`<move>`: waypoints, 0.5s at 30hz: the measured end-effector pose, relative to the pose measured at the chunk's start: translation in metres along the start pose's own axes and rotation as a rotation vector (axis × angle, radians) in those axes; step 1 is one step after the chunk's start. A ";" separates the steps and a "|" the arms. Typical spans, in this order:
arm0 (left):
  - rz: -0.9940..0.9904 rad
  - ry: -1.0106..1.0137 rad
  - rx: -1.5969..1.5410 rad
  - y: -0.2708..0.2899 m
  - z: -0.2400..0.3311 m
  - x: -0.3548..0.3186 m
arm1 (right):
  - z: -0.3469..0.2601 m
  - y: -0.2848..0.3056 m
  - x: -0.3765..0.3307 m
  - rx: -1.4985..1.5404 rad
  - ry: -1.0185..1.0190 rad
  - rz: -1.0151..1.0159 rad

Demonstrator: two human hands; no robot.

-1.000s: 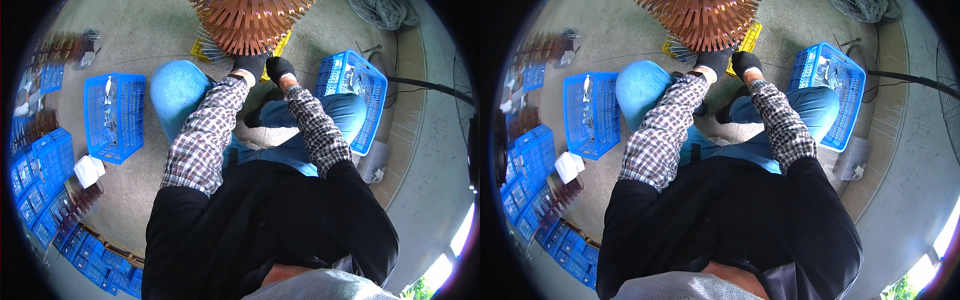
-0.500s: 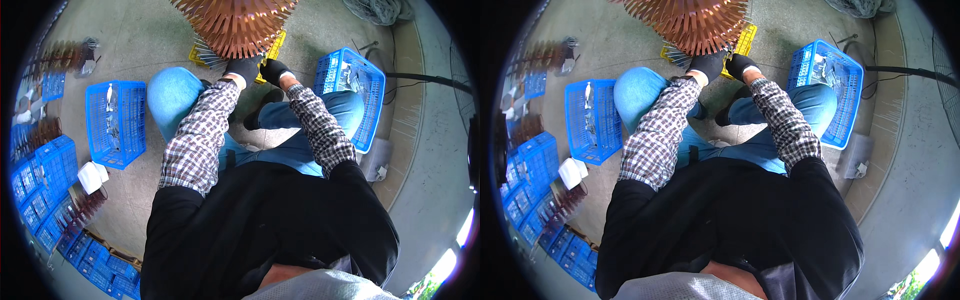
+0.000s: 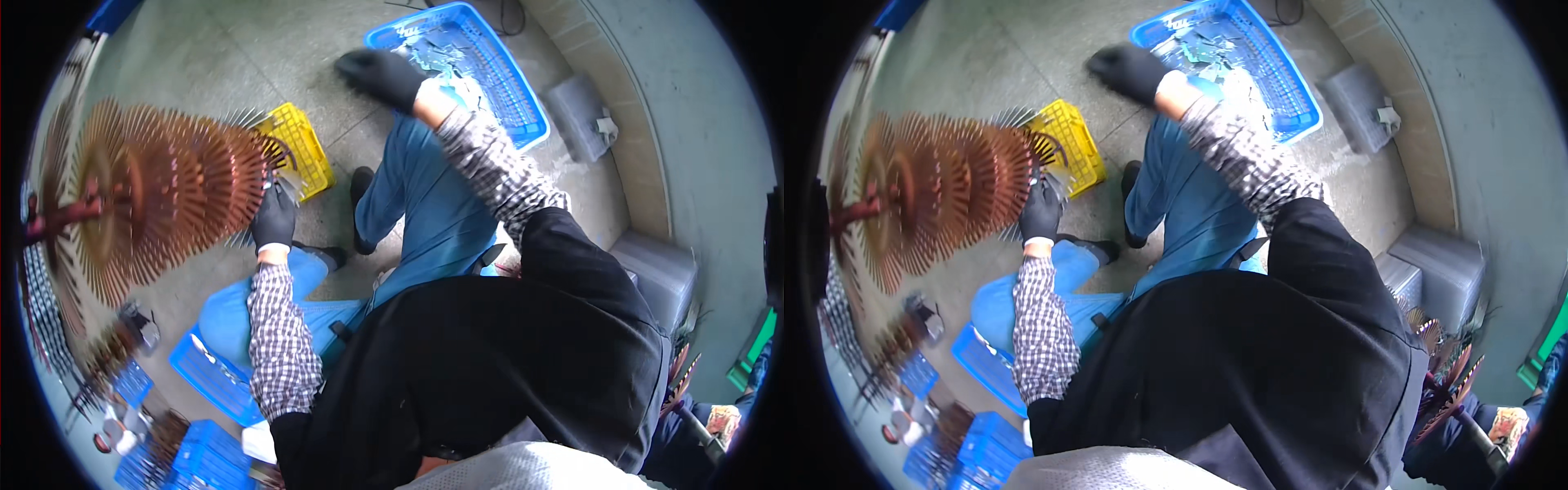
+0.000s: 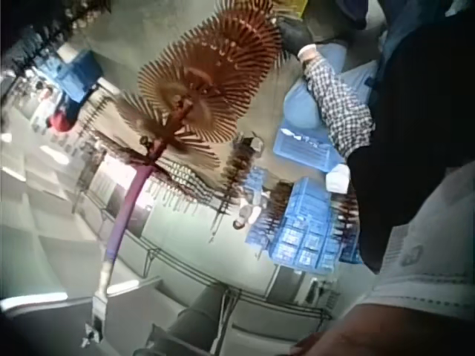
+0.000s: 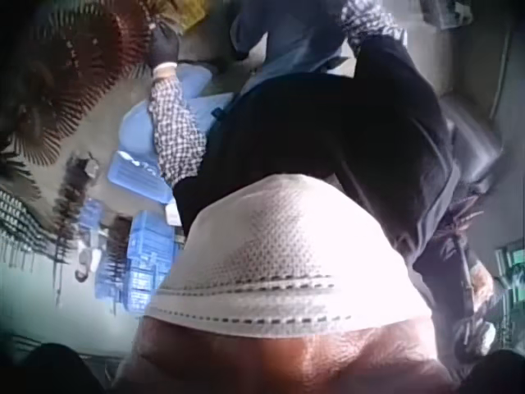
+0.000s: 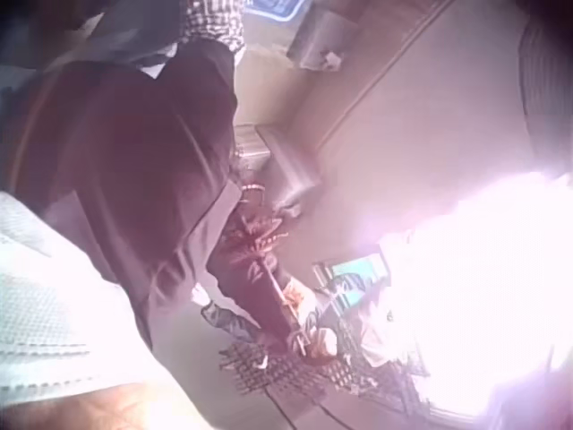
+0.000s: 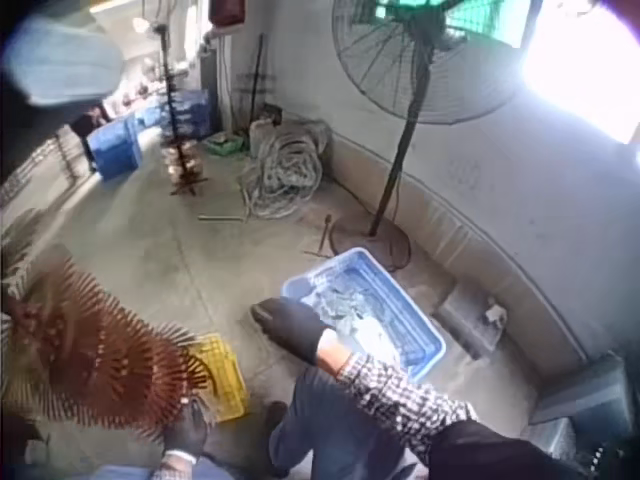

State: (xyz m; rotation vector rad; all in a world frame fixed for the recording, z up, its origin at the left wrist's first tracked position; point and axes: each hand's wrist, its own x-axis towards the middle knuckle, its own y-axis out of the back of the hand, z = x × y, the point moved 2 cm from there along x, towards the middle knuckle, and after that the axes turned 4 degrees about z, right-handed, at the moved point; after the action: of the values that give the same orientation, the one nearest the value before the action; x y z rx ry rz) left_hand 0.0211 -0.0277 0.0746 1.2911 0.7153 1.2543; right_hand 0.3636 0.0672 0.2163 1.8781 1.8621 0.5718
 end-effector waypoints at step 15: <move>-0.166 0.056 -0.062 0.019 0.015 0.010 | 0.284 0.080 0.002 -1.049 -0.048 0.218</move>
State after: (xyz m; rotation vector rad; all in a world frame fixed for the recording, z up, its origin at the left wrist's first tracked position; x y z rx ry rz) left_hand 0.0324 -0.0266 0.0984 1.1268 0.8008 1.1725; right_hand 0.5906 0.0641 0.0287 1.3169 0.9575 1.2479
